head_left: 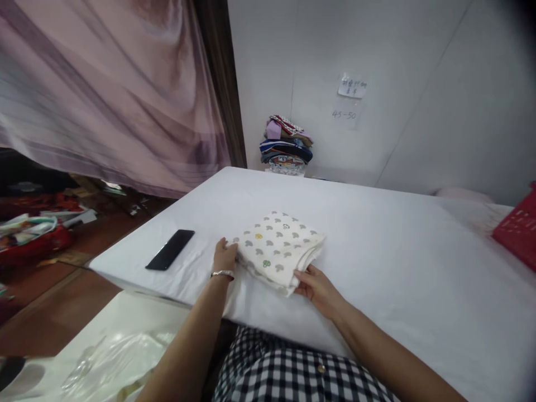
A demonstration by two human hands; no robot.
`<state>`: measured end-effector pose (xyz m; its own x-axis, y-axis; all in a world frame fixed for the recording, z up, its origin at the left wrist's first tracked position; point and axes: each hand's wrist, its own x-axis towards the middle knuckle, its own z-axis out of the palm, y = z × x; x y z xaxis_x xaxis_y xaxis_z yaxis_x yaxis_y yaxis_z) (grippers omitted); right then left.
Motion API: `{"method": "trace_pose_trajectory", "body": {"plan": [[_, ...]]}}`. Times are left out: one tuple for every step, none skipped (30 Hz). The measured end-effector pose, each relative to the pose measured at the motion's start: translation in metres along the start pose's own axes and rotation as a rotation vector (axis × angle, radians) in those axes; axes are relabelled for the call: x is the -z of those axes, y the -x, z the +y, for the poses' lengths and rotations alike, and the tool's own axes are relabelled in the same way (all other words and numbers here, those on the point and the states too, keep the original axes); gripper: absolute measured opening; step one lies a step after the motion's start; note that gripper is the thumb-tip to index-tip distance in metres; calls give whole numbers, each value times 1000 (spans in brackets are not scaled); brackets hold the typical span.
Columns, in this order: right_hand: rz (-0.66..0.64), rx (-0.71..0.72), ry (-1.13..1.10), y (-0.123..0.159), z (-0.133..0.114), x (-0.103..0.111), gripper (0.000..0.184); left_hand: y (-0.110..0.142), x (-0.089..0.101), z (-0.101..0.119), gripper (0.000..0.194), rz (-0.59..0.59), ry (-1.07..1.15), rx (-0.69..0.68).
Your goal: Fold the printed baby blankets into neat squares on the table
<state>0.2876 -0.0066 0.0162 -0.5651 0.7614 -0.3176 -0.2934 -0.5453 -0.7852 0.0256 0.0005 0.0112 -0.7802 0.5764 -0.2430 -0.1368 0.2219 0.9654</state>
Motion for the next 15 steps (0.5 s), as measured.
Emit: {"method": "trace_pose_trajectory", "body": {"plan": [[-15,16,25,0,-1,-4,49,3,0,1,47,-1,-63,-78],[-29,25,43,0,-2,-8,48,8,-1,2,46,-24,-152,-192],[-40,32,55,0,-3,-10,47,16,-3,4,43,-72,-257,-335],[-48,38,61,0,-4,-11,46,26,-6,4,40,-140,-365,-489],[-54,46,62,0,-4,-12,46,38,-9,5,38,-226,-472,-635],[-59,55,59,0,-4,-11,45,50,-13,5,38,-319,-565,-751],[-65,62,52,0,-4,-11,43,64,-18,5,39,-407,-632,-824],[-69,65,43,0,-4,-9,41,76,-22,6,40,-488,-696,-871],[-73,60,31,0,-4,-8,39,88,-25,7,42,-551,-748,-901],[-79,49,12,1,-4,-6,35,97,-28,8,46,-604,-793,-915],[-87,38,-13,1,-5,-4,32,105,-31,9,50,-649,-827,-922],[-98,28,-40,2,-6,-2,29,111,-32,10,55,-684,-849,-925],[-112,24,-67,3,-7,0,27,115,-34,11,60,-708,-865,-929],[-125,25,-90,4,-7,2,26,117,-35,12,63,-721,-878,-937],[-134,28,-109,4,-8,4,25,119,-36,11,65,-723,-886,-948]]}}
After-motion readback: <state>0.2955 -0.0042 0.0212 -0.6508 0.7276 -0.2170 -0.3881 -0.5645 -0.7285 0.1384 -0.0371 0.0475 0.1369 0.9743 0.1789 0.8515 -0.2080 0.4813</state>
